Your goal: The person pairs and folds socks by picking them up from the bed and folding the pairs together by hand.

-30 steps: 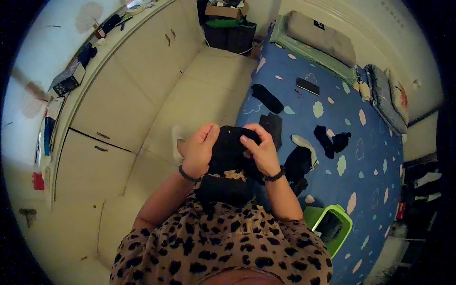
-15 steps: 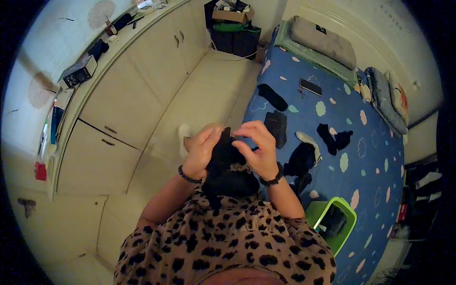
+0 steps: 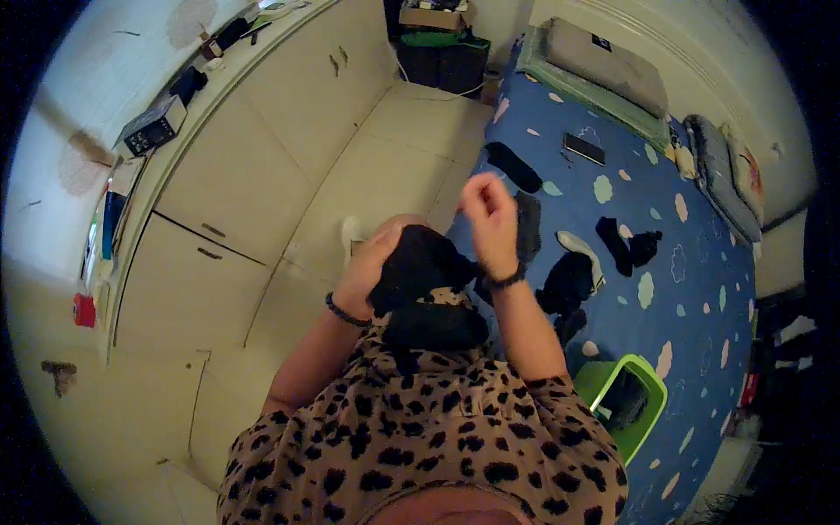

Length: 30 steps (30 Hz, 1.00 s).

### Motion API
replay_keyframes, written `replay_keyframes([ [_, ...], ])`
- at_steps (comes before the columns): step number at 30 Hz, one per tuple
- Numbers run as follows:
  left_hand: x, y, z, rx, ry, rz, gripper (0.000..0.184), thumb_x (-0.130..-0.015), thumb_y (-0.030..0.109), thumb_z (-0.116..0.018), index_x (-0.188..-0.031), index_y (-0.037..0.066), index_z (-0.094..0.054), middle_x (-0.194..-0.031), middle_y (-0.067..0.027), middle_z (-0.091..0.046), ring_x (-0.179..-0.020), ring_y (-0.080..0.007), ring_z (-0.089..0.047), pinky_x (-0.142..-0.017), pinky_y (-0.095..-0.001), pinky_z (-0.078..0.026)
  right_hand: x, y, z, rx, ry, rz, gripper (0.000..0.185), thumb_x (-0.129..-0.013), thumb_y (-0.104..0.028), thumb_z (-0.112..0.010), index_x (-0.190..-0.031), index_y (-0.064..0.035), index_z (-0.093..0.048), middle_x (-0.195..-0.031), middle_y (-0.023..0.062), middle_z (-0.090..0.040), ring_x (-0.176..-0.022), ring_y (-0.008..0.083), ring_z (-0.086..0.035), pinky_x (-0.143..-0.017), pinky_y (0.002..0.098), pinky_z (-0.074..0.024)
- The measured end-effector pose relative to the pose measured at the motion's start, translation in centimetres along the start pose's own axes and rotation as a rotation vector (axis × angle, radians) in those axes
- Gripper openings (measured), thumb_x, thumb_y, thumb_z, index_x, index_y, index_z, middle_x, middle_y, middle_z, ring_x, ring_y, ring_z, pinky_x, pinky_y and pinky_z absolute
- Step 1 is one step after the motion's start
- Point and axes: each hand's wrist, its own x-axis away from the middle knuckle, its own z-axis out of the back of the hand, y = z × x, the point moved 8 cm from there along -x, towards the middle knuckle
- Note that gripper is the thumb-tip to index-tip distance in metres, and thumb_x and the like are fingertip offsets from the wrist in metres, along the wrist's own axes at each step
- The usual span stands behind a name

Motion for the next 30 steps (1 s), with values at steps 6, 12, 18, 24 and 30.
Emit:
replay_keyframes([
  [6,0.5,2.1,0.4,0.33,-0.002,-0.025,0.04,-0.102,0.034,-0.03,-0.117,0.002,-0.049,-0.114,-0.0122,-0.058,-0.103,-0.0229,-0.058,-0.094,-0.0355,-0.046,-5.2,0.2,-0.3,0.999,0.016,0.436,0.024,-0.082,-0.004,-0.061,-0.106,-0.0028,-0.056,-0.11,0.0139,-0.058,-0.103,0.0306,-0.055,-0.087,0.0354,-0.044],
  [12,1.0,3.3,0.0,0.274,0.091,-0.194,0.038,-0.099,0.035,-0.036,-0.125,0.009,-0.04,-0.117,-0.0121,-0.056,-0.108,-0.0244,-0.055,-0.096,-0.039,-0.044,1.6,-6.9,-3.1,0.2,-0.355,0.272,0.018,-0.085,-0.006,-0.057,-0.102,-0.0018,-0.06,-0.105,0.0156,-0.06,-0.095,0.0297,-0.059,-0.085,0.0365,-0.0457],
  [18,0.1,2.2,-0.9,0.086,0.026,-0.145,0.051,-0.076,0.007,-0.054,-0.125,0.011,-0.039,-0.12,-0.0159,-0.054,-0.108,-0.0275,-0.056,-0.092,-0.04,-0.048,7.3,-20.4,-6.2,-0.889,-0.904,0.355,0.023,-0.094,-0.022,-0.049,-0.092,-0.0044,-0.064,-0.093,0.0132,-0.061,-0.085,0.0311,-0.06,-0.077,0.0375,-0.048],
  [24,1.4,3.0,-2.6,0.171,0.078,-0.098,0.039,-0.08,-0.001,-0.048,-0.118,0.009,-0.046,-0.119,-0.0175,-0.054,-0.107,-0.0309,-0.057,-0.094,-0.0428,-0.05,12.2,-25.4,-7.4,-1.351,-0.942,0.46,0.027,-0.099,-0.023,-0.039,-0.114,-0.007,-0.056,-0.095,0.0165,-0.055,-0.059,0.0211,-0.041,-0.053,0.034,-0.0393],
  [30,2.0,1.7,-1.6,0.184,0.073,-0.05,0.025,-0.087,0.003,-0.047,-0.111,0.007,-0.053,-0.118,-0.0141,-0.056,-0.107,-0.0272,-0.057,-0.091,-0.0413,-0.05,11.8,-25.3,-4.3,-1.459,-0.487,0.77,0.034,-0.094,-0.023,-0.056,-0.122,-0.0046,-0.054,-0.084,0.0184,-0.056,-0.034,0.0082,-0.034,-0.034,0.0253,-0.0334],
])
